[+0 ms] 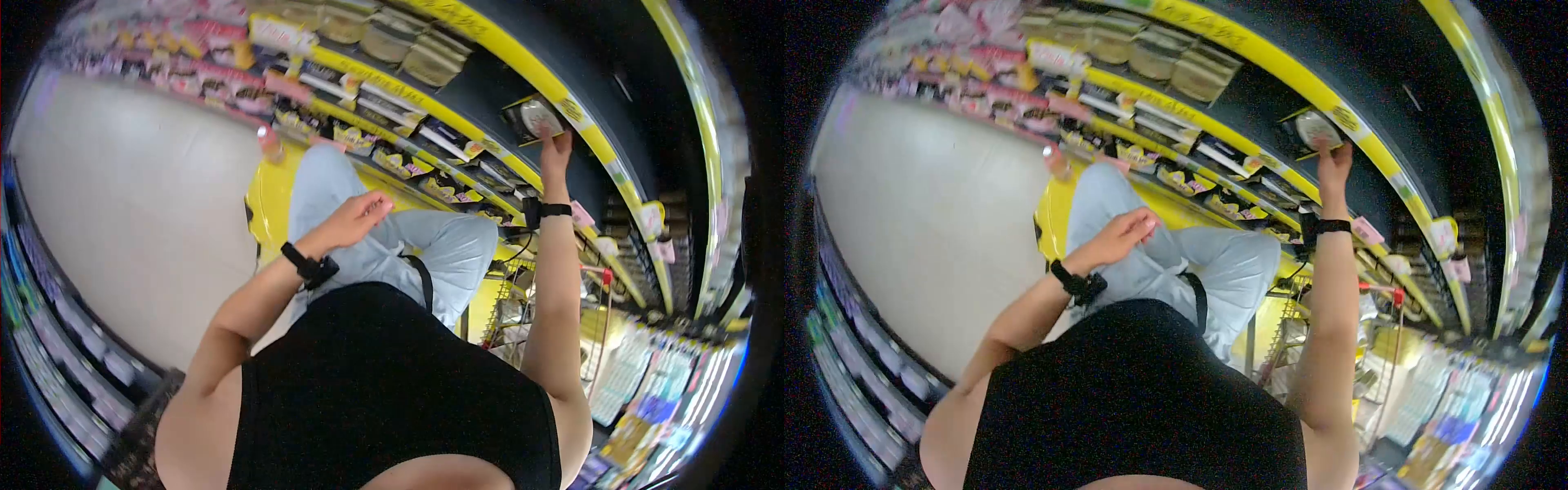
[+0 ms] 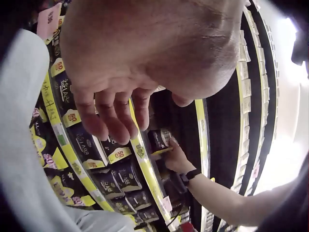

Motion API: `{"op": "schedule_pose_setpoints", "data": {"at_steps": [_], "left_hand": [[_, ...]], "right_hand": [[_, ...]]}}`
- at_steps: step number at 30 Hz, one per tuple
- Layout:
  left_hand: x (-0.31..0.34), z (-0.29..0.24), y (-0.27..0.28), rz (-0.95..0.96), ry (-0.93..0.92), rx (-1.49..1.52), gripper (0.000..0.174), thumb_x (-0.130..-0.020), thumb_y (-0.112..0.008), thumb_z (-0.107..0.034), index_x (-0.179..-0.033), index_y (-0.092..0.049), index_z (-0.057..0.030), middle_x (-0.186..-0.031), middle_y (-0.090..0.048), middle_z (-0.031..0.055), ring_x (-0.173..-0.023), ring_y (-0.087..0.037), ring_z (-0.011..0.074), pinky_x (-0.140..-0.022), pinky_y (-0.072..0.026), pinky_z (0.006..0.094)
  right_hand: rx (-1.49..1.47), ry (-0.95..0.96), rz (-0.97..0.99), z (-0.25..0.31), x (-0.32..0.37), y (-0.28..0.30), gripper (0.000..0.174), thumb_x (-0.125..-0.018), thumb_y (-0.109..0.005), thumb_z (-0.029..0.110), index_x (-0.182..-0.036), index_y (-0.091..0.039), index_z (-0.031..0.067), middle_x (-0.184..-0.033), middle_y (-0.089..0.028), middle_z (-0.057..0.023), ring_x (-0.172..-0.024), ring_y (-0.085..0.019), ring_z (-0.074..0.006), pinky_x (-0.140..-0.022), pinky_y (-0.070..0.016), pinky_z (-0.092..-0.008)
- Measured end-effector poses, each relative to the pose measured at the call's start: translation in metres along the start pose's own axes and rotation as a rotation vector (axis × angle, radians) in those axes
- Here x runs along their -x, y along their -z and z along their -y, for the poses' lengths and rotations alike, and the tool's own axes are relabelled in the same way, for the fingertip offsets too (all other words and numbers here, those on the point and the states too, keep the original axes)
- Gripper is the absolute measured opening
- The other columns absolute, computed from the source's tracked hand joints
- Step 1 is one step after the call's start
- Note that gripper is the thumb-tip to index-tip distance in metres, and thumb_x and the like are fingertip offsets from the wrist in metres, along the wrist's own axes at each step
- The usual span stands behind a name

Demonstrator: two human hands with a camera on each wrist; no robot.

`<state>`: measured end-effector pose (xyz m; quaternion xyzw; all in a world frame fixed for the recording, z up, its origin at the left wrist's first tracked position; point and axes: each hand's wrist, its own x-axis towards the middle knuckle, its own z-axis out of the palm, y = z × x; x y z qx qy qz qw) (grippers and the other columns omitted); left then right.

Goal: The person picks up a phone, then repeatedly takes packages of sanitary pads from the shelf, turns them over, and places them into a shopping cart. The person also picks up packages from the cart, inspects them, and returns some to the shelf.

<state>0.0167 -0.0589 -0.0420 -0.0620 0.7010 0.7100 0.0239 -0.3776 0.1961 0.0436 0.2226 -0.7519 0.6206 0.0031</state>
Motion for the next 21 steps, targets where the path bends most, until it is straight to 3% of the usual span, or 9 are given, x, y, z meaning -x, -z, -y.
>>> {"op": "schedule_pose_setpoints", "data": {"at_steps": [3, 5, 8, 9, 11, 14, 15, 18, 21], "left_hand": [[0.005, 0.007, 0.003, -0.100, -0.083, 0.062, 0.032, -0.102, -0.051, -0.034, -0.100, -0.058, -0.0026, -0.073, -0.058, 0.0031, -0.067, -0.056, 0.0118, -0.063, -0.0459, 0.0289], [0.011, 0.008, 0.007, -0.135, -0.074, 0.082, 0.031, -0.101, -0.052, -0.033, -0.101, -0.058, -0.0026, -0.073, -0.058, 0.0037, -0.066, -0.055, 0.0118, -0.062, -0.0450, 0.0291], [0.018, 0.020, 0.015, -0.165, -0.040, 0.052, 0.030, -0.101, -0.053, -0.032, -0.101, -0.058, -0.0027, -0.073, -0.057, 0.0052, -0.064, -0.053, 0.0120, -0.060, -0.0434, 0.0298], [0.021, 0.024, 0.020, -0.171, -0.024, 0.027, 0.029, -0.101, -0.053, -0.032, -0.101, -0.058, -0.0028, -0.073, -0.057, 0.0058, -0.064, -0.053, 0.0120, -0.059, -0.0429, 0.0301], [0.028, 0.025, 0.028, -0.211, -0.060, 0.063, 0.028, -0.100, -0.054, -0.030, -0.101, -0.058, -0.0030, -0.073, -0.057, 0.0069, -0.063, -0.052, 0.0121, -0.059, -0.0421, 0.0310], [0.043, 0.022, 0.046, -0.214, -0.013, 0.018, 0.027, -0.102, -0.050, -0.030, -0.104, -0.058, -0.0047, -0.082, -0.059, 0.0042, -0.073, -0.054, 0.0120, -0.067, -0.0461, 0.0301], [0.046, 0.022, 0.053, -0.206, 0.020, -0.017, 0.027, -0.103, -0.048, -0.031, -0.106, -0.058, -0.0054, -0.086, -0.060, 0.0025, -0.078, -0.056, 0.0119, -0.072, -0.0483, 0.0294], [0.053, 0.026, 0.062, -0.371, -0.046, 0.016, 0.023, -0.098, -0.056, -0.027, -0.101, -0.059, -0.0042, -0.075, -0.059, 0.0059, -0.064, -0.052, 0.0126, -0.061, -0.0446, 0.0309], [0.060, 0.029, 0.068, -0.393, -0.033, -0.022, 0.021, -0.097, -0.057, -0.025, -0.100, -0.060, -0.0045, -0.077, -0.061, 0.0048, -0.065, -0.053, 0.0129, -0.063, -0.0459, 0.0299]], "right_hand": [[0.060, -0.053, -0.066, -0.009, -0.016, -0.016, 0.054, -0.093, -0.067, 0.016, -0.137, -0.040, -0.0011, -0.132, -0.056, -0.0145, -0.119, -0.055, -0.0223, -0.102, -0.0430, -0.0347], [0.050, -0.034, -0.114, -0.018, -0.025, -0.028, 0.057, -0.094, -0.066, 0.019, -0.139, -0.038, -0.0015, -0.133, -0.055, -0.0153, -0.120, -0.055, -0.0255, -0.104, -0.0416, -0.0371], [0.293, -0.011, -0.171, -0.014, -0.045, -0.050, 0.061, -0.095, -0.064, 0.024, -0.142, -0.035, -0.0020, -0.131, -0.056, -0.0153, -0.118, -0.055, -0.0306, -0.105, -0.0400, -0.0398], [0.369, 0.089, -0.144, -0.012, -0.053, -0.056, 0.060, -0.096, -0.063, 0.029, -0.141, -0.038, -0.0020, -0.132, -0.055, -0.0178, -0.117, -0.055, -0.0332, -0.103, -0.0410, -0.0411], [0.828, 0.136, 0.031, -0.035, -0.091, -0.049, 0.059, -0.095, -0.063, 0.032, -0.138, -0.043, -0.0026, -0.132, -0.055, -0.0203, -0.118, -0.055, -0.0325, -0.101, -0.0425, -0.0397], [1.006, 0.257, 0.148, -0.075, -0.145, -0.042, 0.056, -0.095, -0.061, 0.038, -0.132, -0.052, -0.0029, -0.133, -0.054, -0.0245, -0.119, -0.054, -0.0318, -0.098, -0.0439, -0.0382], [0.905, 0.328, 0.131, -0.068, -0.144, -0.057, 0.056, -0.095, -0.061, 0.039, -0.133, -0.053, -0.0025, -0.134, -0.054, -0.0239, -0.121, -0.054, -0.0320, -0.099, -0.0430, -0.0383], [0.913, 0.271, 0.129, -0.034, -0.137, -0.097, 0.057, -0.095, -0.061, 0.039, -0.136, -0.052, -0.0001, -0.140, -0.051, -0.0208, -0.127, -0.050, -0.0327, -0.104, -0.0390, -0.0381], [0.896, 0.260, 0.149, -0.030, -0.153, -0.124, 0.058, -0.095, -0.061, 0.038, -0.139, -0.050, 0.0026, -0.145, -0.048, -0.0174, -0.133, -0.045, -0.0336, -0.109, -0.0342, -0.0376]]}}
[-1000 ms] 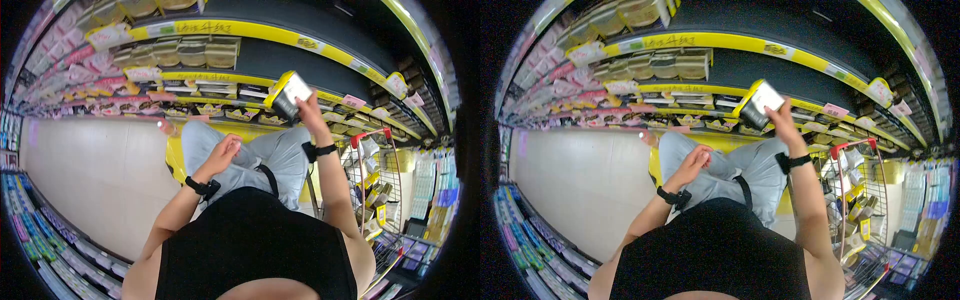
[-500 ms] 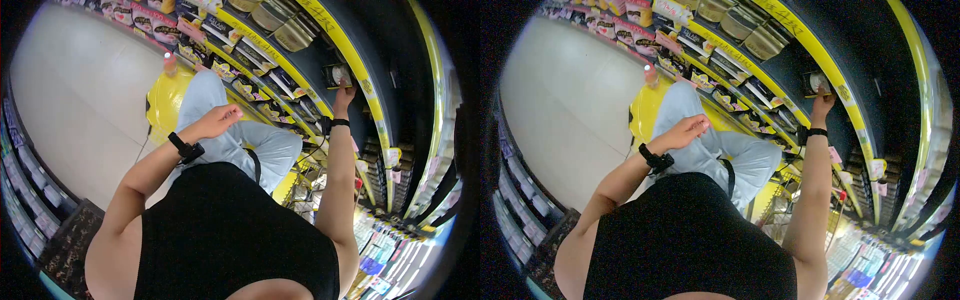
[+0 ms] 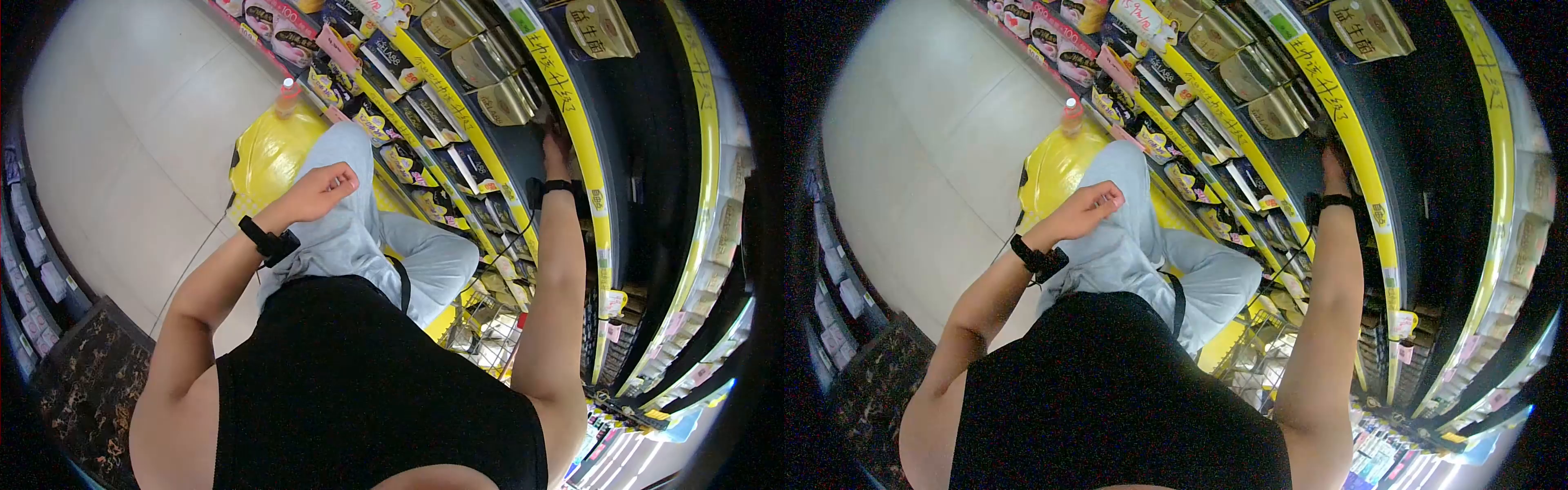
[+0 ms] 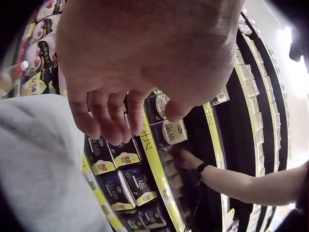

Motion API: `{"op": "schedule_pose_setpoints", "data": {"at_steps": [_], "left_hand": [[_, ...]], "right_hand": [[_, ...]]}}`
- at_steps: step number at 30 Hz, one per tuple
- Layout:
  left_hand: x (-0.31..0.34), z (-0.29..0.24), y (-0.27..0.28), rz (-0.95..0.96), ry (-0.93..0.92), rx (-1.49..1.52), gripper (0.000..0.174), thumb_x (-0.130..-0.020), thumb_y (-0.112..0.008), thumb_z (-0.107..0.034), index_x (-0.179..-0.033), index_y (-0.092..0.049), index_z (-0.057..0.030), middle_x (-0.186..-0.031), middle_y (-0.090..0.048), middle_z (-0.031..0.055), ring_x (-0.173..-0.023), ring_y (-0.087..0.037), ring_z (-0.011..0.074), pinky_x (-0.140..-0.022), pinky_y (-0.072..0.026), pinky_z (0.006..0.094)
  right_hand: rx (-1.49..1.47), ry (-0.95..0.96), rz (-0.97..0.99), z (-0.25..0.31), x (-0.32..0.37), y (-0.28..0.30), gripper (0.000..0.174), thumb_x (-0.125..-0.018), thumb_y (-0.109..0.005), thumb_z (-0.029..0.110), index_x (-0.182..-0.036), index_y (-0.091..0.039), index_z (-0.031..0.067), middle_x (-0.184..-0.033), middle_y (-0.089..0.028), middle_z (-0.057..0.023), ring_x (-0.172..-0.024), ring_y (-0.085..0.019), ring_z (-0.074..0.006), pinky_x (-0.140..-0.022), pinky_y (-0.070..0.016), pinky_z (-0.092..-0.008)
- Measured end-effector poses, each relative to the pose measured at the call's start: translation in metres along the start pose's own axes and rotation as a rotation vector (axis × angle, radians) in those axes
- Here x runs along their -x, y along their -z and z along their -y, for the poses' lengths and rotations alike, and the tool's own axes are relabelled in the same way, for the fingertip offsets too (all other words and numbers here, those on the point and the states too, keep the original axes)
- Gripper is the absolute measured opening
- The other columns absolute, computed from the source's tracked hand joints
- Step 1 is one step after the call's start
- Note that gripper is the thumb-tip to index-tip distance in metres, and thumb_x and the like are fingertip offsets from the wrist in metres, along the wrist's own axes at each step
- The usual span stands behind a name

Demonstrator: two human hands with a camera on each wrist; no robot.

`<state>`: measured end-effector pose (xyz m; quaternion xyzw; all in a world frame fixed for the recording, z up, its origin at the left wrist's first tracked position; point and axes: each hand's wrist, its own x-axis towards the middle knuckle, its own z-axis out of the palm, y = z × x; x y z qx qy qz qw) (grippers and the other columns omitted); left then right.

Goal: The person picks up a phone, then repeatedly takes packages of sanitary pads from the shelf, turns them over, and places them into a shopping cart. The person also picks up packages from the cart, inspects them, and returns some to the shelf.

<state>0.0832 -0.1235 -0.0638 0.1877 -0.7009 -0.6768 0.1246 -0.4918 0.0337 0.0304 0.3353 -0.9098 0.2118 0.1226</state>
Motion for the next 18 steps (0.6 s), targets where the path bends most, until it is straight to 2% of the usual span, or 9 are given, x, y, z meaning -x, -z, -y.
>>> {"op": "schedule_pose_setpoints", "data": {"at_steps": [2, 3, 5, 9, 11, 13, 15, 17, 18], "left_hand": [[0.002, 0.002, 0.000, 0.017, -0.008, -0.008, 0.019, -0.096, -0.059, -0.024, -0.099, -0.060, -0.0048, -0.078, -0.061, 0.0046, -0.066, -0.054, 0.0129, -0.064, -0.0460, 0.0298], [0.002, 0.003, 0.001, 0.026, -0.014, -0.015, 0.019, -0.095, -0.059, -0.023, -0.099, -0.060, -0.0049, -0.079, -0.061, 0.0045, -0.067, -0.054, 0.0129, -0.064, -0.0461, 0.0298], [0.004, -0.003, -0.003, 0.036, -0.009, -0.002, 0.017, -0.094, -0.060, -0.021, -0.099, -0.060, -0.0044, -0.079, -0.061, 0.0046, -0.067, -0.054, 0.0129, -0.064, -0.0462, 0.0297], [0.008, -0.015, -0.018, 0.054, -0.057, 0.032, 0.017, -0.092, -0.063, -0.019, -0.098, -0.061, -0.0037, -0.079, -0.061, 0.0053, -0.067, -0.055, 0.0141, -0.063, -0.0466, 0.0306], [0.009, -0.016, -0.026, 0.124, -0.035, 0.002, 0.017, -0.093, -0.062, -0.020, -0.100, -0.060, -0.0045, -0.082, -0.062, 0.0046, -0.071, -0.056, 0.0130, -0.064, -0.0465, 0.0296], [0.014, -0.018, -0.032, 0.158, -0.047, -0.035, 0.018, -0.092, -0.063, -0.021, -0.099, -0.060, -0.0045, -0.082, -0.061, 0.0055, -0.071, -0.057, 0.0140, -0.064, -0.0471, 0.0303], [0.016, -0.021, -0.037, 0.155, -0.104, -0.078, 0.020, -0.090, -0.065, -0.022, -0.098, -0.061, -0.0037, -0.081, -0.060, 0.0079, -0.066, -0.057, 0.0171, -0.063, -0.0481, 0.0324], [0.017, -0.023, -0.041, 0.186, -0.092, -0.105, 0.020, -0.091, -0.065, -0.022, -0.098, -0.060, -0.0038, -0.083, -0.061, 0.0068, -0.069, -0.057, 0.0158, -0.065, -0.0482, 0.0315], [0.017, -0.024, -0.043, 0.201, -0.089, -0.121, 0.020, -0.091, -0.064, -0.022, -0.098, -0.060, -0.0039, -0.084, -0.061, 0.0062, -0.070, -0.057, 0.0151, -0.066, -0.0483, 0.0310]], "right_hand": [[-0.020, 0.015, 0.026, -0.001, -0.008, -0.006, 0.058, -0.094, -0.062, 0.036, -0.140, -0.049, 0.0037, -0.147, -0.047, -0.0162, -0.135, -0.043, -0.0337, -0.110, -0.0324, -0.0373], [-0.011, 0.004, 0.058, 0.031, 0.000, 0.004, 0.057, -0.094, -0.062, 0.034, -0.141, -0.049, 0.0041, -0.147, -0.047, -0.0161, -0.135, -0.043, -0.0335, -0.111, -0.0322, -0.0373], [-0.018, -0.001, 0.089, 0.043, -0.004, 0.001, 0.056, -0.094, -0.062, 0.030, -0.142, -0.048, 0.0047, -0.147, -0.046, -0.0154, -0.135, -0.043, -0.0326, -0.111, -0.0320, -0.0373], [0.047, 0.199, 0.098, 0.004, -0.039, -0.019, 0.055, -0.093, -0.060, 0.019, -0.145, -0.044, 0.0052, -0.149, -0.044, -0.0143, -0.136, -0.042, -0.0300, -0.111, -0.0316, -0.0373], [-0.020, 0.190, 0.181, -0.001, -0.040, -0.017, 0.056, -0.094, -0.057, 0.015, -0.146, -0.042, 0.0048, -0.150, -0.043, -0.0151, -0.136, -0.041, -0.0297, -0.111, -0.0315, -0.0373], [-0.254, -0.016, 0.336, 0.016, -0.037, -0.011, 0.056, -0.094, -0.054, 0.013, -0.147, -0.039, 0.0038, -0.149, -0.043, -0.0168, -0.136, -0.040, -0.0303, -0.111, -0.0314, -0.0373], [0.019, 0.054, 0.240, 0.034, -0.027, -0.010, 0.052, -0.097, -0.048, 0.022, -0.145, -0.042, 0.0038, -0.151, -0.041, -0.0152, -0.138, -0.037, -0.0312, -0.113, -0.0293, -0.0399], [0.297, 0.121, 0.137, 0.044, -0.012, -0.008, 0.051, -0.099, -0.042, 0.031, -0.143, -0.045, 0.0038, -0.153, -0.039, -0.0135, -0.141, -0.034, -0.0320, -0.115, -0.0272, -0.0424], [0.163, 0.083, 0.159, 0.045, -0.009, -0.010, 0.052, -0.098, -0.046, 0.027, -0.144, -0.042, 0.0027, -0.152, -0.039, -0.0152, -0.141, -0.034, -0.0315, -0.115, -0.0267, -0.0411]]}}
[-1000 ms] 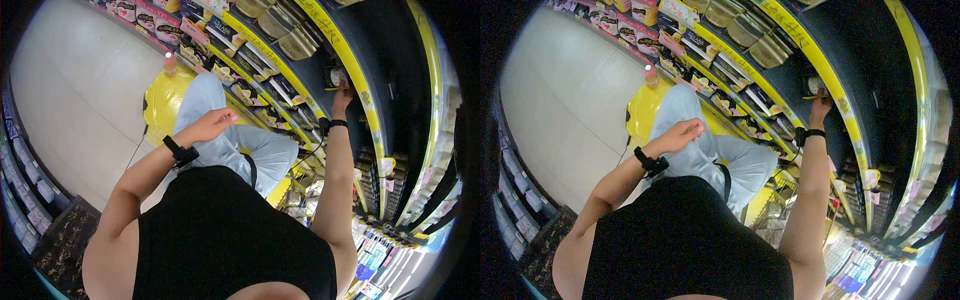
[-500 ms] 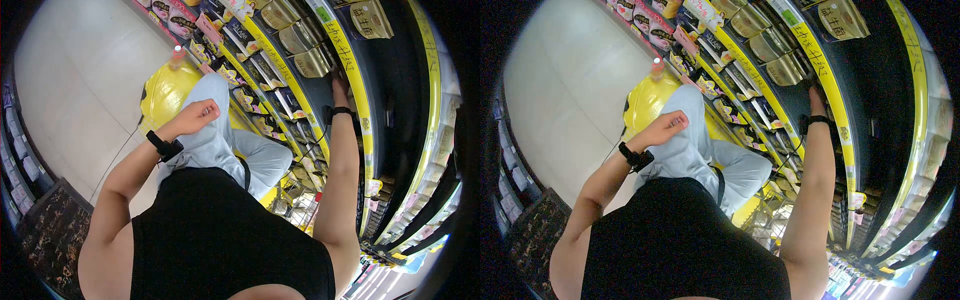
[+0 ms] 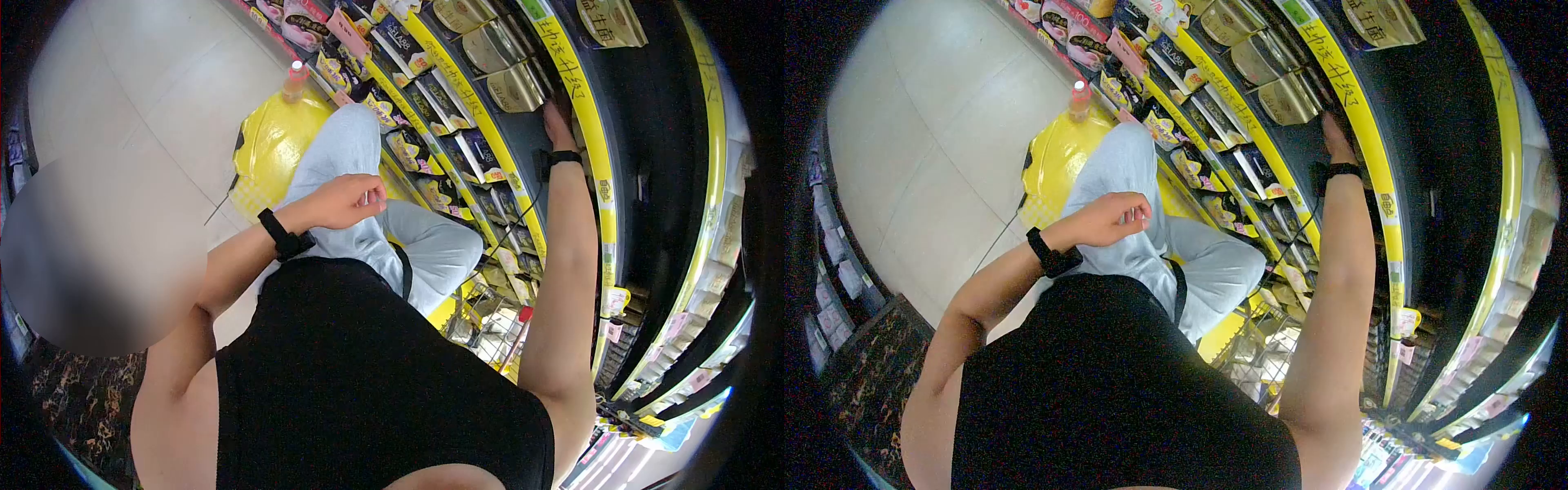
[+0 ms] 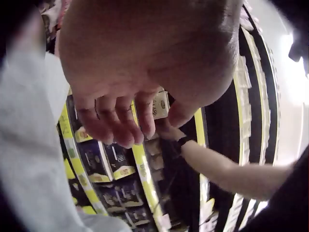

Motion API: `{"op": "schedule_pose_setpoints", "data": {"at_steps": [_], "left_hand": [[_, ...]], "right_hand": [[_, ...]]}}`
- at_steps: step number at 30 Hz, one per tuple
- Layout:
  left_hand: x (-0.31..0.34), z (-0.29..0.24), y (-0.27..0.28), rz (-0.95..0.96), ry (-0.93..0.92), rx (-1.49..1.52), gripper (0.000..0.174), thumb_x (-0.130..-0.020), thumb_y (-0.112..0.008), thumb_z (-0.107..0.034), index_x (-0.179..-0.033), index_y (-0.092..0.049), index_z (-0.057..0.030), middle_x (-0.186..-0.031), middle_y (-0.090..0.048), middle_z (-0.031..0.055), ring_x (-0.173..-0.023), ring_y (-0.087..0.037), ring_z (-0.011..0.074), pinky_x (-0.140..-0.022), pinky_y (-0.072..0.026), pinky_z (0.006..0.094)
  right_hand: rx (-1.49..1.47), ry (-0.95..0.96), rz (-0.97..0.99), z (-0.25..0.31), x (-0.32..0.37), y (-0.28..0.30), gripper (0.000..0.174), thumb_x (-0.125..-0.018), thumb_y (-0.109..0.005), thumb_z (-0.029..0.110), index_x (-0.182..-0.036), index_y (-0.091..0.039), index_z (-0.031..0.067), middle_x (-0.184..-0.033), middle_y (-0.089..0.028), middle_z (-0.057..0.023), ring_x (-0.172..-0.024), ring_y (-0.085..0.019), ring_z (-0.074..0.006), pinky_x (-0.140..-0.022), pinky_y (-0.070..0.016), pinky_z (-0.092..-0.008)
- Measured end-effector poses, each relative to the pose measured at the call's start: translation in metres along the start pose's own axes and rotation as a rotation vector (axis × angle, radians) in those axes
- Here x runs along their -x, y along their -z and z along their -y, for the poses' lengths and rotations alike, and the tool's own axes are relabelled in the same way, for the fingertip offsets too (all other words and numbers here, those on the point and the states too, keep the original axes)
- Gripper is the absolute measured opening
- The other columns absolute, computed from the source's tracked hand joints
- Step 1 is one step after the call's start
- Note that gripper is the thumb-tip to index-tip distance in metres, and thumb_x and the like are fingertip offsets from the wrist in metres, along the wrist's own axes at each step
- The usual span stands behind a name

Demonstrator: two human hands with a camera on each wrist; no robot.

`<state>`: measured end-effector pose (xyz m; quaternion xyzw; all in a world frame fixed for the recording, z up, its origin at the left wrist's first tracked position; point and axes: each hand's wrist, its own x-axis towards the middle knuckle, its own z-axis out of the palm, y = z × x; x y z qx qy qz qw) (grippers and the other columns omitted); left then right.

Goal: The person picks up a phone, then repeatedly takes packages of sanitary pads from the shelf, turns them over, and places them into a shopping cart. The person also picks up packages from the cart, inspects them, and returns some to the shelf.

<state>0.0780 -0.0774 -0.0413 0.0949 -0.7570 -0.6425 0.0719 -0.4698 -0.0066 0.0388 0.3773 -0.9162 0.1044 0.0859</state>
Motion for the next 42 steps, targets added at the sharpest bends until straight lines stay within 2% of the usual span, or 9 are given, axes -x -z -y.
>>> {"op": "schedule_pose_setpoints", "data": {"at_steps": [6, 10, 19, 27, 29, 31, 35, 39, 42], "left_hand": [[0.000, -0.009, -0.010, -0.017, 0.103, 0.554, 0.016, -0.095, -0.062, -0.020, -0.098, -0.060, -0.0043, -0.086, -0.061, 0.0008, -0.080, -0.055, 0.0096, -0.074, -0.0468, 0.0277], [-0.004, -0.004, -0.017, -0.058, 0.084, 0.413, 0.015, -0.096, -0.060, -0.019, -0.097, -0.060, -0.0041, -0.085, -0.060, -0.0006, -0.078, -0.055, 0.0086, -0.072, -0.0459, 0.0254], [-0.046, 0.004, -0.068, 0.223, 0.255, 0.586, 0.011, -0.098, -0.056, -0.020, -0.095, -0.059, -0.0092, -0.079, -0.056, -0.0044, -0.071, -0.050, 0.0051, -0.065, -0.0415, 0.0213], [-0.089, -0.042, -0.132, 0.559, 0.200, 0.443, 0.009, -0.097, -0.058, -0.017, -0.095, -0.057, -0.0085, -0.079, -0.052, -0.0056, -0.072, -0.048, 0.0040, -0.065, -0.0400, 0.0209], [-0.092, -0.045, -0.141, 0.571, 0.188, 0.371, 0.010, -0.099, -0.057, -0.018, -0.094, -0.057, -0.0089, -0.078, -0.052, -0.0058, -0.070, -0.047, 0.0044, -0.063, -0.0388, 0.0209], [-0.089, -0.046, -0.146, 0.597, 0.185, 0.387, 0.010, -0.099, -0.057, -0.016, -0.092, -0.057, -0.0082, -0.076, -0.051, -0.0047, -0.069, -0.047, 0.0054, -0.063, -0.0383, 0.0218], [-0.083, -0.048, -0.137, 0.619, 0.172, 0.258, 0.013, -0.099, -0.055, -0.016, -0.091, -0.056, -0.0058, -0.077, -0.054, -0.0001, -0.069, -0.049, 0.0089, -0.064, -0.0401, 0.0241], [-0.079, -0.027, -0.123, 0.491, 0.321, 0.440, 0.010, -0.098, -0.054, -0.014, -0.092, -0.054, -0.0064, -0.082, -0.054, 0.0029, -0.072, -0.051, 0.0116, -0.065, -0.0431, 0.0264], [-0.082, -0.035, -0.119, 0.445, 0.330, 0.427, 0.009, -0.098, -0.054, -0.013, -0.092, -0.054, -0.0072, -0.083, -0.054, 0.0031, -0.073, -0.051, 0.0120, -0.065, -0.0428, 0.0263]], "right_hand": [[-0.217, -0.004, 0.103, 0.028, 0.049, 0.038, 0.061, -0.096, -0.056, 0.022, -0.149, -0.033, 0.0025, -0.160, -0.021, -0.0162, -0.146, -0.023, -0.0271, -0.117, -0.0240, -0.0377], [-1.277, -0.172, 0.100, -0.016, 0.130, 0.055, 0.058, -0.096, -0.053, 0.006, -0.148, -0.029, -0.0011, -0.160, -0.012, -0.0193, -0.146, -0.023, -0.0355, -0.119, -0.0268, -0.0416], [-1.899, -0.803, -0.501, -0.095, 0.410, 0.195, 0.034, -0.094, -0.056, 0.005, -0.121, -0.046, -0.0143, -0.129, -0.048, -0.0325, -0.124, -0.051, -0.0353, -0.103, -0.0518, -0.0321], [-1.637, -1.070, -1.325, -0.212, 0.740, 0.297, 0.043, -0.087, -0.067, 0.012, -0.120, -0.048, -0.0062, -0.116, -0.057, -0.0244, -0.102, -0.061, -0.0309, -0.085, -0.0562, -0.0371], [-1.176, -1.270, -1.523, -0.224, 0.809, 0.311, 0.055, -0.085, -0.071, 0.024, -0.128, -0.046, 0.0011, -0.118, -0.056, -0.0205, -0.104, -0.061, -0.0285, -0.083, -0.0528, -0.0377], [-0.608, -1.444, -1.378, -0.210, 0.874, 0.304, 0.057, -0.083, -0.071, 0.040, -0.121, -0.057, -0.0006, -0.111, -0.063, -0.0198, -0.099, -0.064, -0.0285, -0.078, -0.0516, -0.0387], [0.359, -1.940, -0.474, -0.219, 1.003, 0.240, 0.063, -0.075, -0.072, 0.052, -0.094, -0.070, -0.0078, -0.091, -0.071, -0.0217, -0.086, -0.068, -0.0294, -0.074, -0.0521, -0.0398], [-0.385, -1.780, -0.365, -0.207, 0.924, 0.241, 0.079, -0.066, -0.079, 0.058, -0.112, -0.067, -0.0050, -0.110, -0.069, -0.0243, -0.096, -0.069, -0.0328, -0.080, -0.0532, -0.0394], [-0.002, -1.930, -0.076, -0.144, 0.824, 0.290, 0.074, -0.057, -0.087, 0.045, -0.111, -0.068, -0.0021, -0.106, -0.071, -0.0193, -0.095, -0.069, -0.0306, -0.083, -0.0544, -0.0394]]}}
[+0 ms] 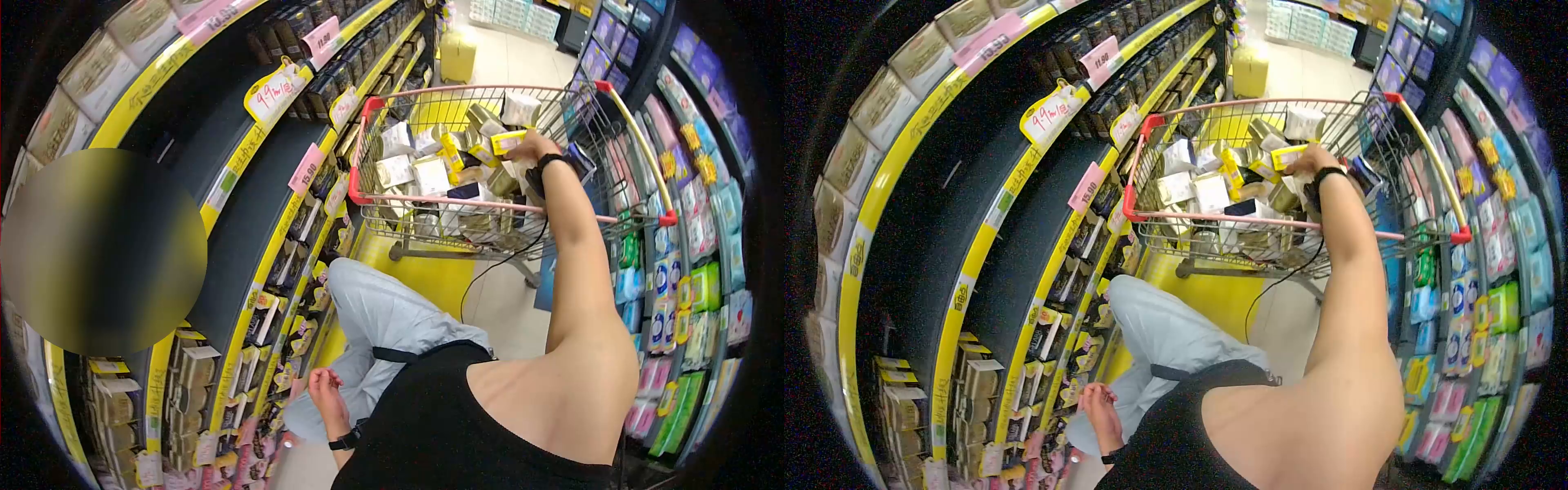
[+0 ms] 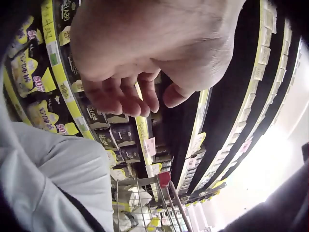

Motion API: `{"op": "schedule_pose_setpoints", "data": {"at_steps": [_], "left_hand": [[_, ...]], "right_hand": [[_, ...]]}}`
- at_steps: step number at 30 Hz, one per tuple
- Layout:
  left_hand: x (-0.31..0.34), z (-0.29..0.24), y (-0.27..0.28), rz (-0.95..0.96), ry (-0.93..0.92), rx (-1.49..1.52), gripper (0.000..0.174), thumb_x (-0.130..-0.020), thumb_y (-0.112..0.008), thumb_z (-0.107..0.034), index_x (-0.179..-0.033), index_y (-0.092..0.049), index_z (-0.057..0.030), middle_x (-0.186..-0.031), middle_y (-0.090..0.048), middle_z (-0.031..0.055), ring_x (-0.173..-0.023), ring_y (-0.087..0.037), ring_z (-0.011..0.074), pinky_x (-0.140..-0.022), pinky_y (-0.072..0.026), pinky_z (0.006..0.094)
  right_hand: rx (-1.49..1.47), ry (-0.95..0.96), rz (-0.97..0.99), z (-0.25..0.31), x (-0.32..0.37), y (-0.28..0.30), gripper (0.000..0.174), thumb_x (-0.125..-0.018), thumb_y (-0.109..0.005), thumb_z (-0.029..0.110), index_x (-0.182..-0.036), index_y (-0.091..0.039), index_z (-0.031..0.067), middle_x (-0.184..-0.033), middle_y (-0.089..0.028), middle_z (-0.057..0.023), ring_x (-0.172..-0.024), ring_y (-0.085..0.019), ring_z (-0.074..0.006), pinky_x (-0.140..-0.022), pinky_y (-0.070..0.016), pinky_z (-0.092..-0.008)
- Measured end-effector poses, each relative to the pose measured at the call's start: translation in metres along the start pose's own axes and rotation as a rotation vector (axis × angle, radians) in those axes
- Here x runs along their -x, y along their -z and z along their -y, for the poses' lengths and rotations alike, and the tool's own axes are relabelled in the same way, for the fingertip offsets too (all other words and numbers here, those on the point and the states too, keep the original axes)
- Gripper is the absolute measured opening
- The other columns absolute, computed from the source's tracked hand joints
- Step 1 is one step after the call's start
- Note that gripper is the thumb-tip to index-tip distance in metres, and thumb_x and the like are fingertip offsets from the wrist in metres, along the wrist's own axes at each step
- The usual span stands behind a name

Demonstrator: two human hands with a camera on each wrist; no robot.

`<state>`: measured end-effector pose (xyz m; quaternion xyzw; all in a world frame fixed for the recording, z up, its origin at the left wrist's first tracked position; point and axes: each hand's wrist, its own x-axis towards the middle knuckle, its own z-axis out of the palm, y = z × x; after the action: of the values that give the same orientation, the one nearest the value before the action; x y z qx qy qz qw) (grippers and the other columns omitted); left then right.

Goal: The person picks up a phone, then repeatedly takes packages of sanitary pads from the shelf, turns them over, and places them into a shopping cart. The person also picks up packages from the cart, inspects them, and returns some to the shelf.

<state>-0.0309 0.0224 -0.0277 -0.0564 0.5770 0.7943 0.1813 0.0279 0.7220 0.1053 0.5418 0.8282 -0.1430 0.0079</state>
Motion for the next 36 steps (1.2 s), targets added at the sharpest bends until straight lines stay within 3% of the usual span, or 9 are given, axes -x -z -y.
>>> {"op": "schedule_pose_setpoints", "data": {"at_steps": [5, 7, 11, 16, 24, 28, 31, 33, 36], "left_hand": [[0.001, -0.011, -0.003, -0.032, -0.063, -0.015, 0.008, -0.098, -0.053, -0.013, -0.093, -0.054, -0.0071, -0.084, -0.053, 0.0032, -0.075, -0.051, 0.0120, -0.066, -0.0426, 0.0261], [0.003, -0.011, -0.010, -0.025, -0.053, -0.031, 0.010, -0.099, -0.053, -0.014, -0.092, -0.053, -0.0067, -0.084, -0.053, 0.0032, -0.075, -0.050, 0.0117, -0.067, -0.0423, 0.0259], [0.000, -0.002, -0.011, 0.056, -0.017, -0.098, 0.013, -0.100, -0.054, -0.017, -0.094, -0.055, -0.0056, -0.084, -0.056, 0.0035, -0.075, -0.052, 0.0116, -0.068, -0.0439, 0.0257], [0.006, -0.010, -0.021, 0.149, -0.072, -0.219, 0.017, -0.101, -0.052, -0.019, -0.102, -0.059, -0.0036, -0.088, -0.060, 0.0035, -0.078, -0.056, 0.0115, -0.072, -0.0464, 0.0260], [0.036, -0.031, -0.015, 0.063, -0.144, -0.337, 0.019, -0.101, -0.053, -0.021, -0.106, -0.059, -0.0035, -0.091, -0.060, 0.0037, -0.084, -0.057, 0.0119, -0.077, -0.0477, 0.0274], [0.054, -0.024, 0.004, 0.021, -0.177, -0.200, 0.032, -0.096, -0.060, -0.027, -0.116, -0.054, -0.0034, -0.099, -0.059, 0.0046, -0.088, -0.057, 0.0129, -0.078, -0.0478, 0.0287], [0.057, -0.031, 0.005, 0.070, -0.259, -0.167, 0.054, -0.091, -0.066, -0.037, -0.127, -0.046, -0.0034, -0.107, -0.057, 0.0063, -0.091, -0.056, 0.0140, -0.078, -0.0477, 0.0288], [0.053, -0.046, 0.004, 0.085, -0.337, -0.222, 0.067, -0.089, -0.065, -0.048, -0.134, -0.041, -0.0032, -0.113, -0.056, 0.0082, -0.096, -0.057, 0.0163, -0.080, -0.0486, 0.0296], [0.044, -0.045, 0.007, -0.022, -0.271, -0.023, 0.086, -0.086, -0.060, -0.065, -0.143, -0.035, -0.0047, -0.125, -0.055, 0.0106, -0.106, -0.058, 0.0217, -0.082, -0.0514, 0.0333]], "right_hand": [[0.406, 0.040, 0.312, 0.010, -0.036, -0.009, 0.066, -0.050, -0.091, 0.033, -0.106, -0.071, 0.0049, -0.102, -0.072, -0.0198, -0.090, -0.071, -0.0297, -0.076, -0.0573, -0.0379], [0.402, 0.353, -0.063, 0.031, 0.017, -0.003, 0.049, -0.055, -0.085, 0.028, -0.095, -0.069, 0.0039, -0.092, -0.072, -0.0195, -0.086, -0.070, -0.0338, -0.074, -0.0566, -0.0419], [0.267, 0.670, -0.231, 0.121, 0.085, 0.014, 0.059, -0.070, -0.080, 0.033, -0.116, -0.060, 0.0025, -0.103, -0.068, -0.0224, -0.097, -0.067, -0.0372, -0.084, -0.0546, -0.0408], [-0.901, 0.974, 0.670, 0.211, 0.179, 0.041, 0.073, -0.075, -0.081, 0.036, -0.135, -0.052, 0.0040, -0.120, -0.065, -0.0107, -0.104, -0.065, -0.0196, -0.089, -0.0531, -0.0319], [-1.134, 1.446, 0.978, 0.318, 0.249, -0.008, 0.056, -0.083, -0.077, 0.019, -0.131, -0.053, 0.0033, -0.117, -0.064, -0.0068, -0.105, -0.060, -0.0116, -0.091, -0.0510, -0.0276], [-1.669, 1.044, 1.319, 0.347, 0.318, -0.073, 0.057, -0.089, -0.070, 0.016, -0.138, -0.044, 0.0048, -0.123, -0.060, -0.0065, -0.108, -0.061, -0.0151, -0.092, -0.0527, -0.0318], [-1.786, 0.164, 2.211, 0.347, 0.375, -0.134, 0.048, -0.101, -0.048, 0.037, -0.140, -0.046, 0.0095, -0.137, -0.056, -0.0116, -0.123, -0.057, -0.0276, -0.107, -0.0431, -0.0457], [-1.805, -0.193, 2.395, 0.337, 0.409, -0.165, 0.054, -0.100, -0.044, 0.049, -0.138, -0.051, 0.0110, -0.136, -0.058, -0.0087, -0.122, -0.057, -0.0253, -0.107, -0.0416, -0.0420], [-1.556, -0.208, 2.414, 0.311, 0.440, -0.222, 0.053, -0.099, -0.048, 0.047, -0.139, -0.050, 0.0121, -0.128, -0.059, -0.0086, -0.120, -0.055, -0.0259, -0.105, -0.0417, -0.0443]]}}
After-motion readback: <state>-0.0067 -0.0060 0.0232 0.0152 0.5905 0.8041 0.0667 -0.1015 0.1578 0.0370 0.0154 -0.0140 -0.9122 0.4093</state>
